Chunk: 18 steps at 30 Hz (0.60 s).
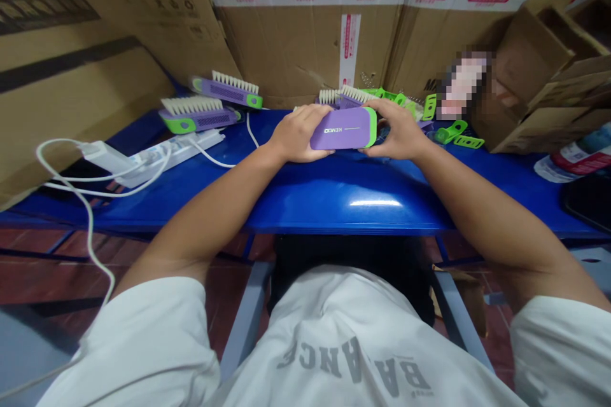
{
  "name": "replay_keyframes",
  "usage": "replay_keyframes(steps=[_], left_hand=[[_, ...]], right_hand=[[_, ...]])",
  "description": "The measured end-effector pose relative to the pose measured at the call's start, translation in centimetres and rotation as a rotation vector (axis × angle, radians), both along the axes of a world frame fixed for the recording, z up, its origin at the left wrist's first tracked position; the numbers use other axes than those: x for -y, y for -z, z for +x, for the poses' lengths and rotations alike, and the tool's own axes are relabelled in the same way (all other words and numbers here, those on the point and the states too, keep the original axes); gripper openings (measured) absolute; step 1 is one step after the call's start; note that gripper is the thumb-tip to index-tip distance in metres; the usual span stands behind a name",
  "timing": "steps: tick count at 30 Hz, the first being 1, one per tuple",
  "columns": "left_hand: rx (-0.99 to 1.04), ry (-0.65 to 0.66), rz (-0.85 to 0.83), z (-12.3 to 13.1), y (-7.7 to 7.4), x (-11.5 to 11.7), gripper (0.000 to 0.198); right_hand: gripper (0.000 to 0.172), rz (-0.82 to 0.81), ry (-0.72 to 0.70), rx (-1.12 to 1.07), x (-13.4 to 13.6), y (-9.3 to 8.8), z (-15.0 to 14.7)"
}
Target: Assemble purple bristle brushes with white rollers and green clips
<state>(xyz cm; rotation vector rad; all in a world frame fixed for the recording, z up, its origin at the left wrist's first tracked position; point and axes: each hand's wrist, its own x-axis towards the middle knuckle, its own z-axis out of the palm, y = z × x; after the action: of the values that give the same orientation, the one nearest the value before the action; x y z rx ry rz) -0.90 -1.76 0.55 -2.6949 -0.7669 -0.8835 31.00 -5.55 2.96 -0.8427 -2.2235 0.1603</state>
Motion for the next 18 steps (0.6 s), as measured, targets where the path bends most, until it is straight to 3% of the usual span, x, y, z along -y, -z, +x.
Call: replay_keyframes(steps=[18], left_hand=[[0.001,0.013,-0.030,-0.13,0.02,-0.06,0.096]], right_hand=[[0.102,0.006,0.013,-0.010,0.01,0.31,-0.18]])
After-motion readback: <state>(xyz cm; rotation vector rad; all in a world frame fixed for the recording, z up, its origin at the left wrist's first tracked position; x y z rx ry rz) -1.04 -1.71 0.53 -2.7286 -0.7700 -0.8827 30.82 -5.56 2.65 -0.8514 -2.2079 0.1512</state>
